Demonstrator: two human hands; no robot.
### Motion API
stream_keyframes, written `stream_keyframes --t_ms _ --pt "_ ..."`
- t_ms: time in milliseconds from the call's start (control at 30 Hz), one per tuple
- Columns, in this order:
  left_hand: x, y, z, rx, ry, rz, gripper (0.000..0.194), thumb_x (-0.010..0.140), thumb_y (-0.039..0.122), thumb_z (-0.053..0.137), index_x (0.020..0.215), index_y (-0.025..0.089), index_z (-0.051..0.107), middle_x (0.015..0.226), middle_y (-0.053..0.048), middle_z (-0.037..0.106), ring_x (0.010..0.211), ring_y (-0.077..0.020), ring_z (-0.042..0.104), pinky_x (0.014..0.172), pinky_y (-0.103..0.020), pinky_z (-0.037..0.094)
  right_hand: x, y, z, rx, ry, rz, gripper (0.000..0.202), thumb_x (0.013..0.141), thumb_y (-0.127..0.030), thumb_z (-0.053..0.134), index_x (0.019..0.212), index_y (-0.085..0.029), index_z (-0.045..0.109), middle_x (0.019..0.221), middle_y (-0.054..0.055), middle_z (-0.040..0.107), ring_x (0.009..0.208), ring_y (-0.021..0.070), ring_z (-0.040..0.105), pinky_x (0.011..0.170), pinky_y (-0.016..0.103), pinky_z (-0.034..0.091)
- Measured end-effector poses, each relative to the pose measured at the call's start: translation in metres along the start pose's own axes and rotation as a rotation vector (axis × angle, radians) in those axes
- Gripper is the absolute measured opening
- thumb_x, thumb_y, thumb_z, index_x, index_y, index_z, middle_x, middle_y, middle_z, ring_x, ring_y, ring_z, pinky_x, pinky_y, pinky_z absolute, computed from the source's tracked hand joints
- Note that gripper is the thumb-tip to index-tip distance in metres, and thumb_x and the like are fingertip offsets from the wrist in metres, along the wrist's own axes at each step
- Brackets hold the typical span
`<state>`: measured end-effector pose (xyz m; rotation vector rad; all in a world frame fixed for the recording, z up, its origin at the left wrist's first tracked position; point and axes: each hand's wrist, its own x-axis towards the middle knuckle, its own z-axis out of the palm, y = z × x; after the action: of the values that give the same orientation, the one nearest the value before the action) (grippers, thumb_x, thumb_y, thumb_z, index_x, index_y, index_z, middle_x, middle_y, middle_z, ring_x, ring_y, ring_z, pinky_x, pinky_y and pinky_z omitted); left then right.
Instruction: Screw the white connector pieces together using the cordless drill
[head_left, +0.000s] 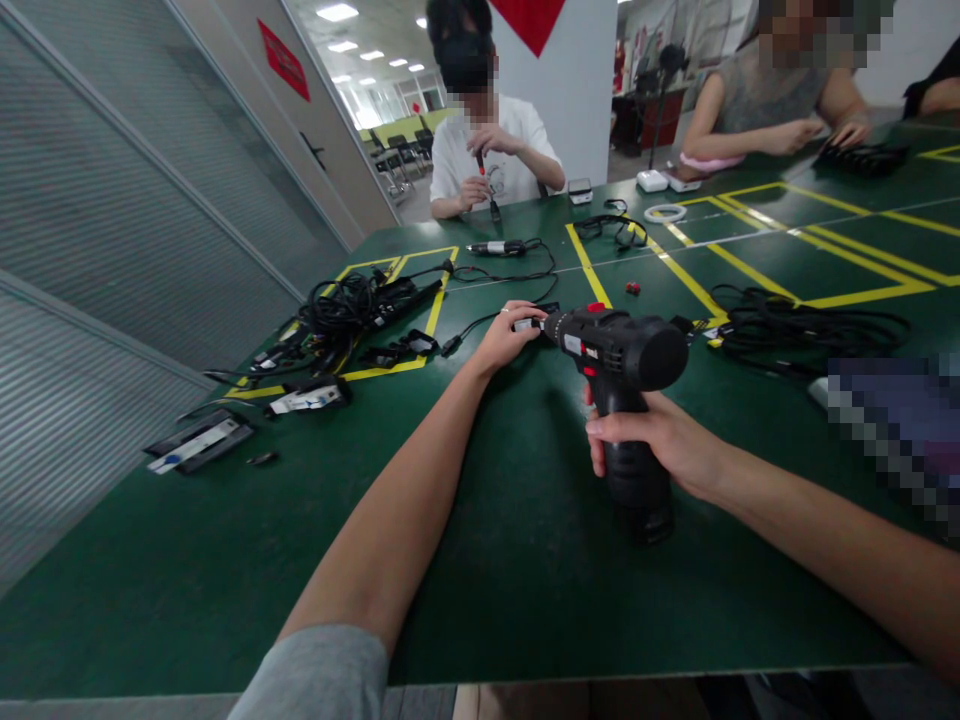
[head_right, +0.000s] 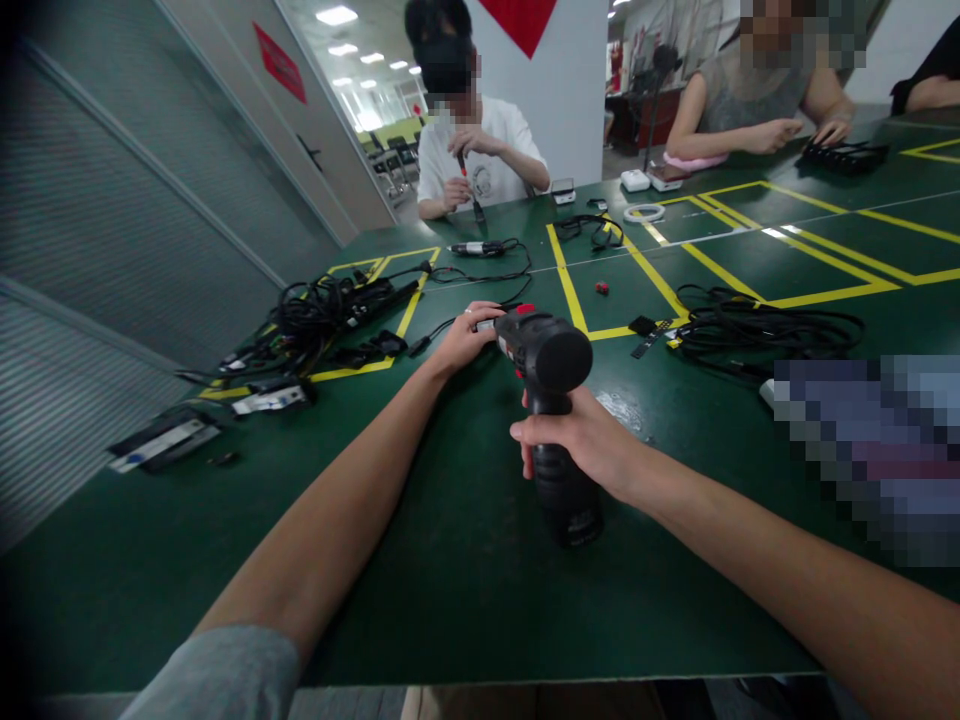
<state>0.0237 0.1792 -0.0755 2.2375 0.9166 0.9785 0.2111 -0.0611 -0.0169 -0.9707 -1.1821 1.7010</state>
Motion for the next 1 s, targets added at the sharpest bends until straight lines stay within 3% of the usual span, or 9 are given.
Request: stream_keyframes --t_ms 533,767,1000 --pt "0.0009 0.0022 0.0 0.018 -0.004 0.013 0.027 0.075 0.02 0.061 0.1 0.019 0.072 0.115 -0.008 0.063 0.12 -0.0223 0.053 0.113 -0.04 0.036 -0.0015 -0.0034 0.0021 -0.006 0.016 0.004 0.045 0.081 -0.026 0.069 0.121 -0.018 0.05 0.07 -0.001 0.066 0.06 0.0189 0.064 0.062 0.033 0.049" --pt "0.0015 -0.0016 0.0008 0.014 0.0 0.011 0.028 0.074 0.02 0.062 0.1 0.019 0.072 0.116 -0.008 0.062 0.121 -0.0229 0.053 0.114 -0.04 0.036 -0.0001 0.0001 -0.0006 0.015 -0.007 -0.008 0.027 0.081 -0.026 0.069 0.103 -0.019 0.055 0.071 -0.001 0.065 0.06 0.0174 0.064 0.062 0.033 0.049" --pt "0.0009 -0.0008 0.0005 0.011 0.001 0.005 0.029 0.073 0.018 0.062 0.1 0.019 0.072 0.116 -0.008 0.062 0.12 -0.0226 0.053 0.114 -0.04 0.036 0.0007 0.0006 -0.0006 0.016 -0.017 -0.015 0.022 0.082 -0.024 0.068 0.101 -0.02 0.056 0.069 -0.001 0.065 0.059 0.0172 0.063 0.061 0.032 0.048"
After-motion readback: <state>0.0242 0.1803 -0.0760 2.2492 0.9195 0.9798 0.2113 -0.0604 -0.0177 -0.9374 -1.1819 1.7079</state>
